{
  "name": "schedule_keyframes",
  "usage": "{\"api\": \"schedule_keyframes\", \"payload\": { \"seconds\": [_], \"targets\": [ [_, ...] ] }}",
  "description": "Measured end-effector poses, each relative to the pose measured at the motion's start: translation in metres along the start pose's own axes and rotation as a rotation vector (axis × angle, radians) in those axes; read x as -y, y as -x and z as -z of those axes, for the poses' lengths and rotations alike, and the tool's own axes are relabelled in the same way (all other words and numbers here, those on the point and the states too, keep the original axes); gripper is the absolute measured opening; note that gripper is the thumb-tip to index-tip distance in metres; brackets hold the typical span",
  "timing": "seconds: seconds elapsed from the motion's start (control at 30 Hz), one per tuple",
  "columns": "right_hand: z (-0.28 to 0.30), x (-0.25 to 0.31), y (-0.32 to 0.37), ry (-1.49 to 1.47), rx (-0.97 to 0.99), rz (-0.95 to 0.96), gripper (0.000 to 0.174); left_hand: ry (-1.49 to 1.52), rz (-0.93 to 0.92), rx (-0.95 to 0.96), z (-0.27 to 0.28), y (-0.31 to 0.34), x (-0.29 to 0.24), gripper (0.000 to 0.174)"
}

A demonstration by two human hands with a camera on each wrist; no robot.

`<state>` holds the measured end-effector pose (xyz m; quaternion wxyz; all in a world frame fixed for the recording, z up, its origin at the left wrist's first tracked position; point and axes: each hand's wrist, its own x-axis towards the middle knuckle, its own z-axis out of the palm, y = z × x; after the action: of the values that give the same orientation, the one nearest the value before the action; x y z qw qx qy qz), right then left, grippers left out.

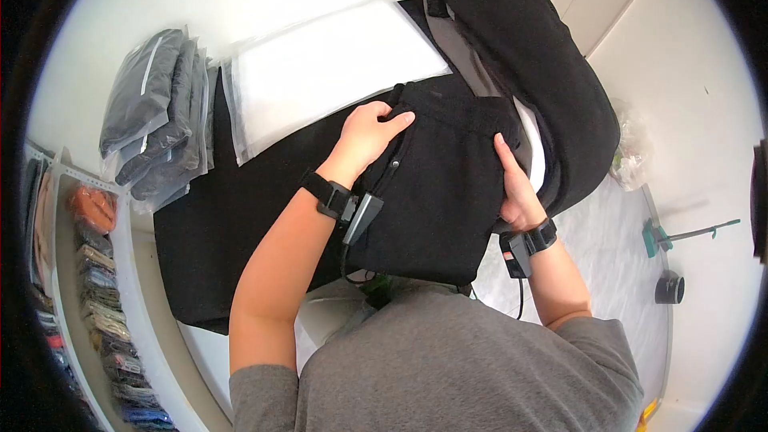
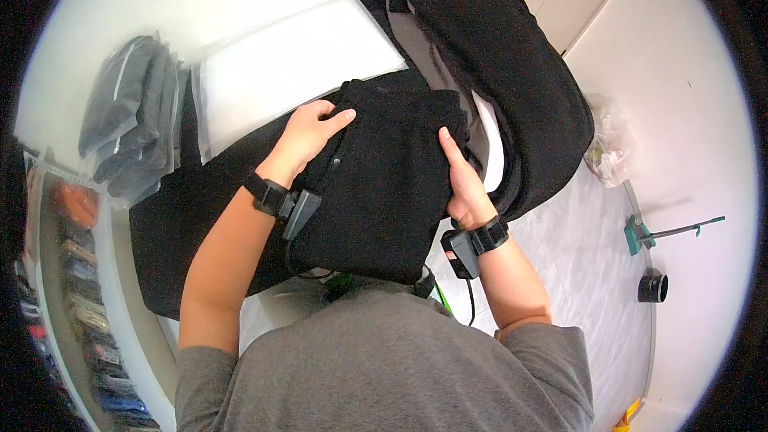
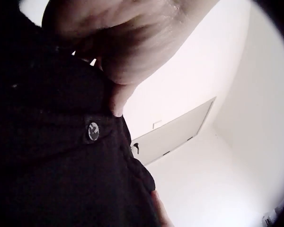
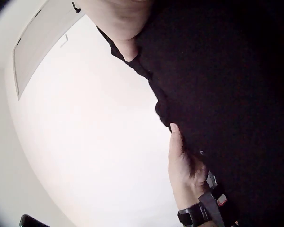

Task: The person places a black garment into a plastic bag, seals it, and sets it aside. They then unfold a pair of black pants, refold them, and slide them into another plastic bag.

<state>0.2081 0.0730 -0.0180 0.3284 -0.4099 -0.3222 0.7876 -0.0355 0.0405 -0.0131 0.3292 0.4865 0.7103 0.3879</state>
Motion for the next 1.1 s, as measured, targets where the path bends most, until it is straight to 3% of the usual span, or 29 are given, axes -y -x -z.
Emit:
{"api": "schedule_keyframes", "payload": {
  "seconds": [0.07,0.17,0.27,0.33,0.37,0.4,0.47,0.5,0.57,0.67,0.7,0.8,0.87,0.93,1.1],
  "targets": [
    [0.001,0.000,0.000,0.001,-0.023,-0.035,0.069,-0.142,-0.075,-0.014,0.000,-0.004,0.003,0.038],
    [0.007,-0.005,-0.006,0.002,-0.005,0.005,0.069,0.623,0.001,0.122,0.000,-0.007,0.003,0.021],
    [0.017,-0.006,-0.012,-0.016,0.003,0.022,0.071,0.489,0.171,0.144,0.002,-0.013,0.017,0.024],
    [0.020,0.001,-0.012,0.177,-0.038,0.185,0.065,0.519,0.164,0.149,0.002,-0.012,0.020,0.025],
    [0.024,0.004,-0.020,0.375,-0.090,0.454,0.066,0.551,0.167,0.146,0.002,-0.010,0.019,0.025],
    [0.029,0.009,-0.017,0.463,-0.200,0.550,0.060,0.549,0.164,0.156,0.001,-0.011,0.020,0.025],
    [0.053,0.019,-0.033,0.745,-0.078,0.758,0.052,0.539,0.133,0.119,-0.001,-0.011,0.021,0.025],
    [0.062,0.023,-0.039,0.747,-0.084,0.762,0.052,0.540,0.128,0.124,-0.002,-0.008,0.017,0.025],
    [0.066,0.033,-0.043,0.665,0.182,0.685,0.043,0.462,0.176,0.056,0.001,0.003,-0.002,0.024],
    [0.059,0.052,-0.040,0.745,0.254,0.697,0.038,0.580,0.195,0.173,0.001,-0.004,0.008,0.024],
    [0.060,0.057,-0.045,0.733,0.314,0.652,0.024,0.580,0.191,0.172,0.000,-0.005,0.010,0.024],
    [0.070,0.064,-0.067,0.753,0.446,0.689,0.015,0.527,0.180,0.156,-0.001,-0.009,0.013,0.023],
    [0.062,0.070,-0.064,0.747,0.453,0.693,0.015,0.379,0.124,0.132,-0.003,-0.014,0.018,0.022],
    [0.061,0.071,-0.069,0.649,0.417,0.610,0.016,0.397,0.140,0.130,-0.002,-0.012,0.015,0.023],
    [0.066,0.060,-0.082,0.637,0.414,0.690,0.016,0.494,0.137,0.167,-0.003,-0.012,0.017,0.025]
  ]
}}
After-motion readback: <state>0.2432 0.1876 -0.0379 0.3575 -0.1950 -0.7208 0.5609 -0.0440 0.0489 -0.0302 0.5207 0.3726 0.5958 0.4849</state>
